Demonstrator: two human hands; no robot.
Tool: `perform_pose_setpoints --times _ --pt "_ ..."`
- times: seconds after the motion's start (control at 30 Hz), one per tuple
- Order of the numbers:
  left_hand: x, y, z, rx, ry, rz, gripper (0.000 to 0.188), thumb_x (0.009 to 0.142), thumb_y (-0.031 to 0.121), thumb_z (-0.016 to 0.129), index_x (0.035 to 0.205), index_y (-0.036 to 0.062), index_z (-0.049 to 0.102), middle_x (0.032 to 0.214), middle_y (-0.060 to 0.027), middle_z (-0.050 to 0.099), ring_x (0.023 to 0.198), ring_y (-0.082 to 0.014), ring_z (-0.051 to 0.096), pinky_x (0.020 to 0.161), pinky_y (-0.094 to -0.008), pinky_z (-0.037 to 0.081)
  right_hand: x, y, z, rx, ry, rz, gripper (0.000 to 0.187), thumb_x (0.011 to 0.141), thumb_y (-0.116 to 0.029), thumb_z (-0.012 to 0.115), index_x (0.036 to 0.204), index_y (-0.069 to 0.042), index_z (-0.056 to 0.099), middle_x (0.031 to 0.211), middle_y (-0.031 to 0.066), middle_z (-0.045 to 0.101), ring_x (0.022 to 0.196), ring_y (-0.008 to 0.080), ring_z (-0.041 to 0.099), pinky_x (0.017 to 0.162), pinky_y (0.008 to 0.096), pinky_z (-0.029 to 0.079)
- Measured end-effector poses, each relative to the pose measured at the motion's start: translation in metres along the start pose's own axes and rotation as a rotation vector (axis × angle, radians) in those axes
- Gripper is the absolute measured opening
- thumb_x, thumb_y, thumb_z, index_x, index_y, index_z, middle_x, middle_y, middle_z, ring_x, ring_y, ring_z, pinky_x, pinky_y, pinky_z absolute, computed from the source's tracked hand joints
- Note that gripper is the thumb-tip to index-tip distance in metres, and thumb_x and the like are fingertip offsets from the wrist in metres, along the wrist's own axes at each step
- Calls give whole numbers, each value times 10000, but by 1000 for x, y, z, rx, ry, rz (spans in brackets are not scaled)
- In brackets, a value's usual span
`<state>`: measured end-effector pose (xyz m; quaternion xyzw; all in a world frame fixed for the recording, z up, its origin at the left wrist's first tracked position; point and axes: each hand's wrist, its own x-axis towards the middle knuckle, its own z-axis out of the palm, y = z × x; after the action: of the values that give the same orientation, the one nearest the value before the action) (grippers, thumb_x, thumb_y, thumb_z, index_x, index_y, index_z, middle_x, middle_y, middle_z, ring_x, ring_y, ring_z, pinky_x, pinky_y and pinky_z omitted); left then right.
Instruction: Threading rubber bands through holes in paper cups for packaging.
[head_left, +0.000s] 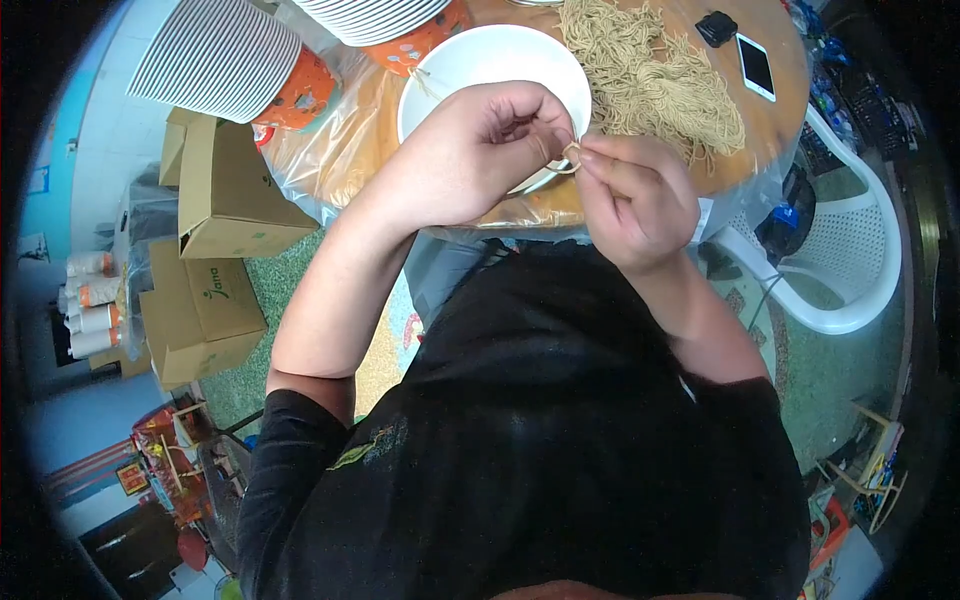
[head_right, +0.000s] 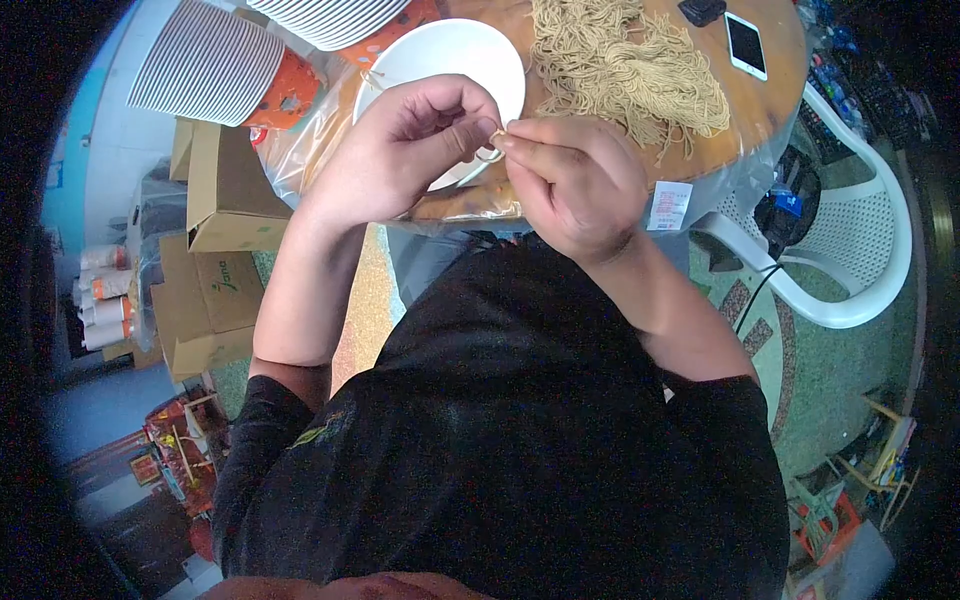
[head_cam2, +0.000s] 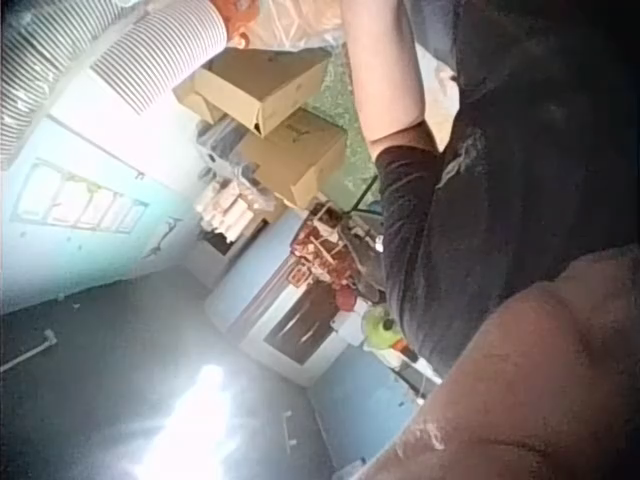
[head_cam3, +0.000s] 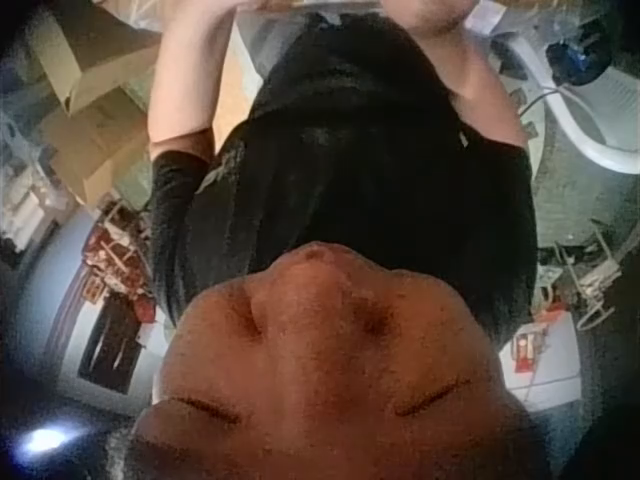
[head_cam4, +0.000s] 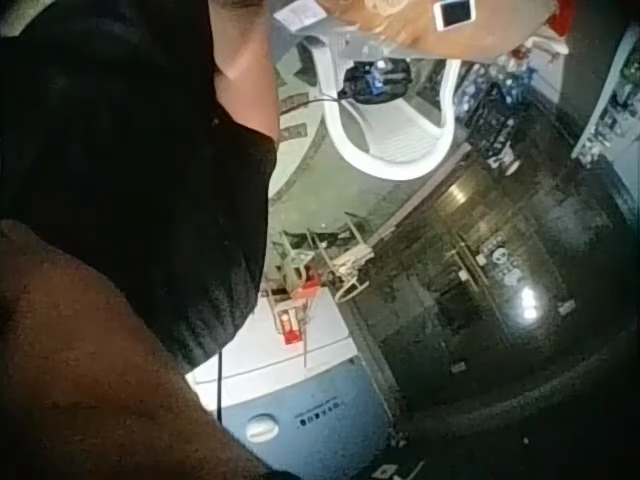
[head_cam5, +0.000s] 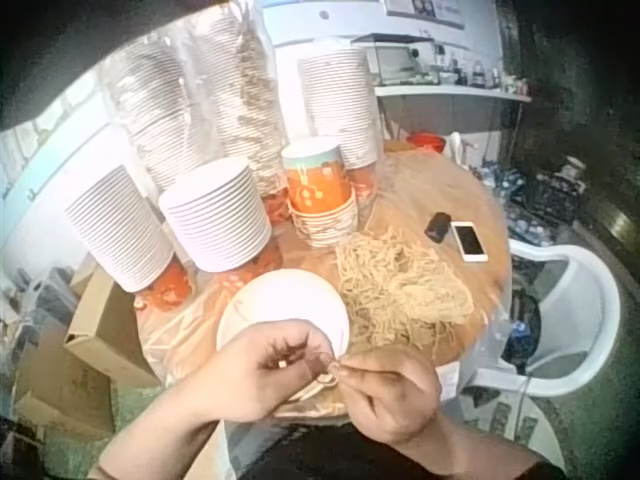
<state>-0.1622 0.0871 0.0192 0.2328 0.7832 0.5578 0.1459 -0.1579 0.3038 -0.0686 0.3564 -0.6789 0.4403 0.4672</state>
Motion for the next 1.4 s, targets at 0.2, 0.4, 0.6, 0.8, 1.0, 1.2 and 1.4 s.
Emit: perform_pose_setpoints --times 0.2,0.4,0.6,0.8,1.0,1.2,1.4 --pt "-2 2 2 135 84 -52 80 1158 70 638 1110 9 659 991 56 624 917 -45 574 822 -231 497 -6 -18 -2 201 72 342 253 859 119 828 1045 -32 747 1028 145 822 907 284 812 801 374 651" --pt "-4 1 7 467 176 102 68 1132 69 657 1098 11 649 945 23 614 811 -51 556 722 -241 494 -7 -32 -5 388 1 435 230 872 153 781 1002 -19 701 1024 160 816 907 277 810 820 362 647" --pt "-6 10 13 470 191 -22 51 1118 65 671 1103 17 662 911 12 652 789 -49 566 689 -257 495 -14 -37 5 892 159 689 171 1028 120 718 1125 -2 647 1123 153 769 978 190 766 869 329 636" --pt "-26 28 11 463 75 72 381 954 191 915 1217 10 708 898 -24 671 772 -160 653 681 -367 530 -4 -23 1 1102 247 898 117 1098 56 689 1174 -1 622 1129 141 753 1018 184 761 902 332 646" --pt "-42 7 8 635 352 210 329 938 167 929 1177 12 764 991 -119 746 851 -262 745 747 -383 569 1 -4 -4 919 46 905 535 975 72 825 1444 -4 580 1472 158 678 1317 212 699 1083 355 585" --pt "-55 -17 4 -343 430 385 424 1008 -36 837 1367 -37 611 1299 -146 755 1207 -208 755 1041 -355 616 -19 19 -2 1101 80 1035 1246 809 -235 1035 1785 -107 269 1775 171 395 1641 313 413 1357 485 321" --pt "-39 -56 19 -553 477 481 400 1021 -50 812 1365 -6 613 1348 -138 742 1240 -203 739 1089 -364 593 -2 20 2 1163 5 1062 1278 836 -288 964 1814 -130 158 1791 139 364 1659 309 375 1339 496 365"
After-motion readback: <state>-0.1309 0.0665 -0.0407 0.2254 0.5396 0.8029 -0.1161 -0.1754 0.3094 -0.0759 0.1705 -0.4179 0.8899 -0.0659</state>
